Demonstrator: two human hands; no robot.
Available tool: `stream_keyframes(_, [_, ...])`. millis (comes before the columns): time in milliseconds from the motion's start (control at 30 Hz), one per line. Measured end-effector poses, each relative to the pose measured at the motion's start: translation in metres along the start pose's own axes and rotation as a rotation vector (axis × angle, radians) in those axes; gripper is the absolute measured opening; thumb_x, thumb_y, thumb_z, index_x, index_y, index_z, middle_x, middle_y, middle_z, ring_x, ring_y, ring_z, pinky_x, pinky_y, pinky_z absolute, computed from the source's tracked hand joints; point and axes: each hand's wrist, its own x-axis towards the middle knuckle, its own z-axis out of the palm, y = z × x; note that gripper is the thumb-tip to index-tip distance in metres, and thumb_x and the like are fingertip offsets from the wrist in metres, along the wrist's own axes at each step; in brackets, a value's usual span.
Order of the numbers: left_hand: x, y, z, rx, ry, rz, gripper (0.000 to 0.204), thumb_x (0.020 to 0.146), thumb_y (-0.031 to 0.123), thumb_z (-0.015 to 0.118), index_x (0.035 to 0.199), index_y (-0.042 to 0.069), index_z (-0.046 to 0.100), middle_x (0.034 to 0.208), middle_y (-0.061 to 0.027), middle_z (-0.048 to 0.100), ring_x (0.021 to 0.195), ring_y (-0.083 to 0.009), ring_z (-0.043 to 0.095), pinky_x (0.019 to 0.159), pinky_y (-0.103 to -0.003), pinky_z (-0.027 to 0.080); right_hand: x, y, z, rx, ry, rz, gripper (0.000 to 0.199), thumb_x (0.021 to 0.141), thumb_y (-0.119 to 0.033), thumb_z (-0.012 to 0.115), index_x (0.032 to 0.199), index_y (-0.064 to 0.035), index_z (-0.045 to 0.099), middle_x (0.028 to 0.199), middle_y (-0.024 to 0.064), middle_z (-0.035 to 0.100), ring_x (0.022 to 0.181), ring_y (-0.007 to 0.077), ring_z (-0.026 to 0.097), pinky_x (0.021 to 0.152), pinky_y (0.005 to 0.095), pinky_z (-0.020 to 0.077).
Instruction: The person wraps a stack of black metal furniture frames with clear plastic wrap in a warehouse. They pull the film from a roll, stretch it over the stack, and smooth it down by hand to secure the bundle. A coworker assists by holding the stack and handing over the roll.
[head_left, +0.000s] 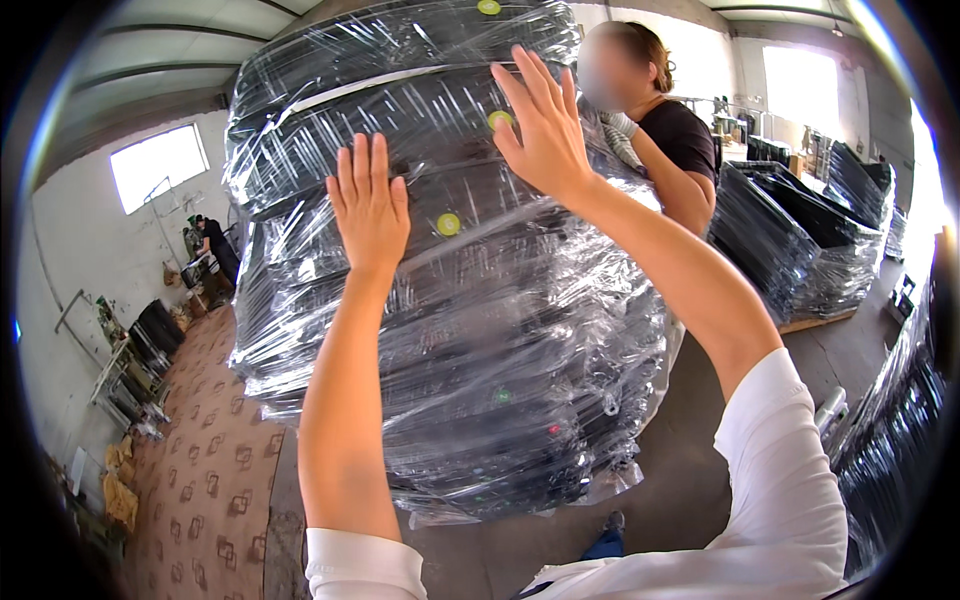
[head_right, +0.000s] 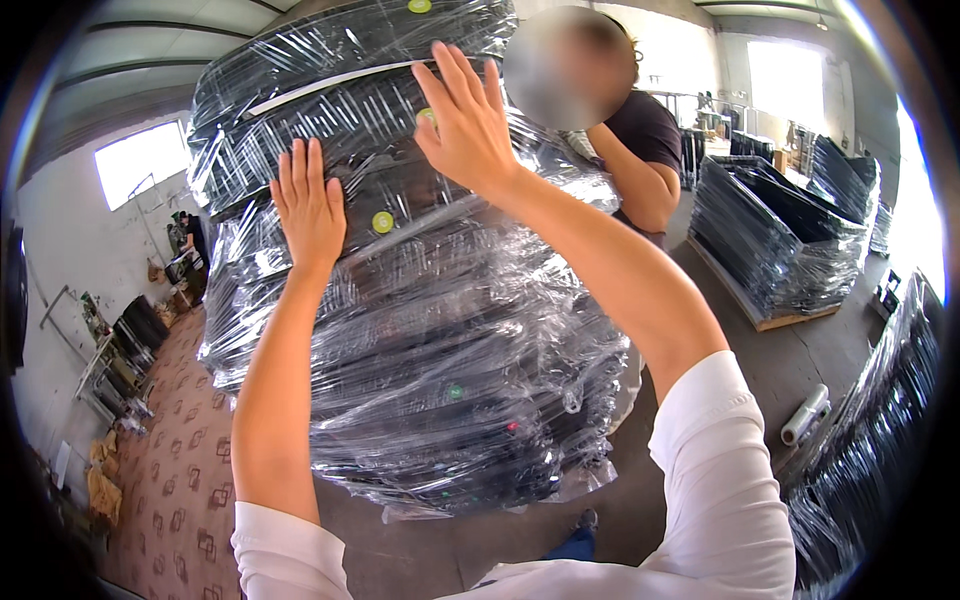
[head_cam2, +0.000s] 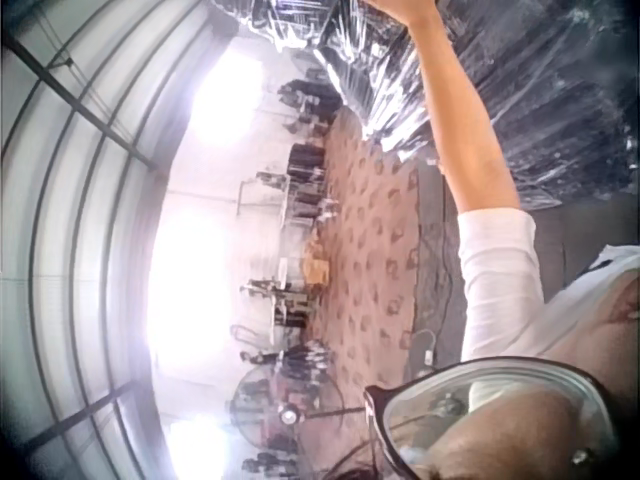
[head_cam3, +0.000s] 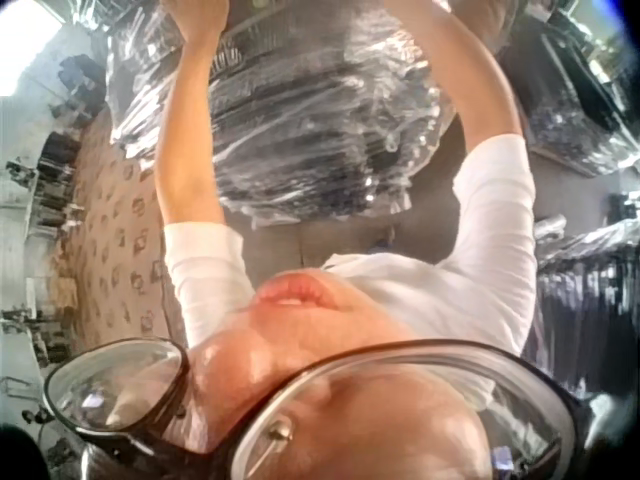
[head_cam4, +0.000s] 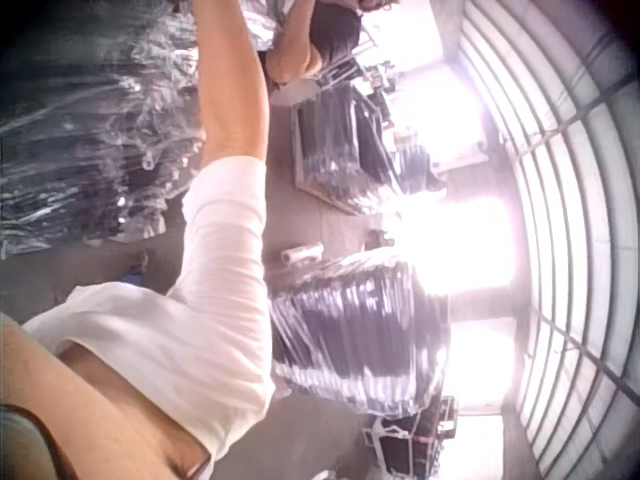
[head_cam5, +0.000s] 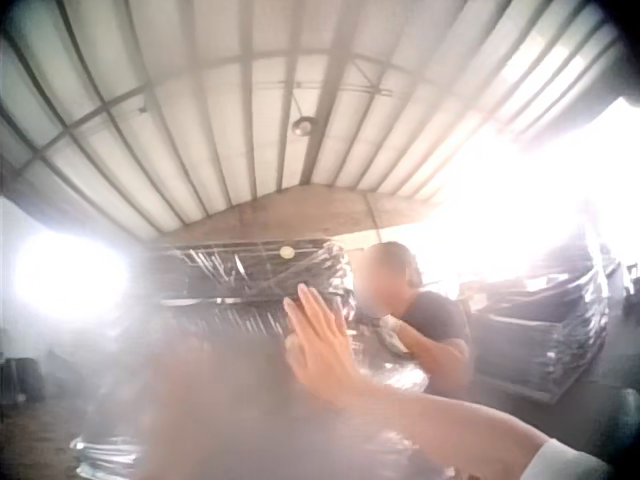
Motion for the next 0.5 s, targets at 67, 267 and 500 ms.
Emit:
stream_keyframes(67, [0.0,0.004,0.004,-0.015,-0.013,-0.009,0.05,0.093,0.028,0.032,0.14,0.015,0.022,0.145,-0.0067,0.022,0.134,-0.0277,0.018,0.108,-0.047,0.013,0.029,-0.012,-0.002,0.038,0.057,-0.096,0.05,0.078,-0.017,0.057,0.124,-0.0038,0.044,0.136,0.0138,0.036,0.128,0.0271,0.03,0.104,0.048,0.0215])
stream_keyframes(267, [-0.002,0.002,0.002,-0.031,-0.038,-0.03,0.049,0.093,0.03,0.031,0.14,0.016,0.022,0.145,-0.0061,0.022,0.134,-0.0281,0.018,0.108,-0.046,0.013,0.094,-0.053,-0.01,0.121,0.13,-0.229,0.055,0.089,-0.023,0.043,0.135,0.0022,0.024,0.137,0.0231,0.029,0.13,0.0351,0.024,0.106,0.045,0.0198])
stream_keyframes(500, [0.0,0.005,0.004,-0.069,-0.016,-0.017,0.049,0.094,0.03,0.031,0.14,0.016,0.024,0.144,-0.0061,0.024,0.133,-0.0278,0.019,0.108,-0.046,0.013,0.071,-0.019,0.045,-0.055,0.015,-0.06,0.051,0.089,-0.029,0.042,0.128,0.0042,0.037,0.134,0.0201,0.037,0.128,0.0305,0.03,0.106,0.0433,0.0225])
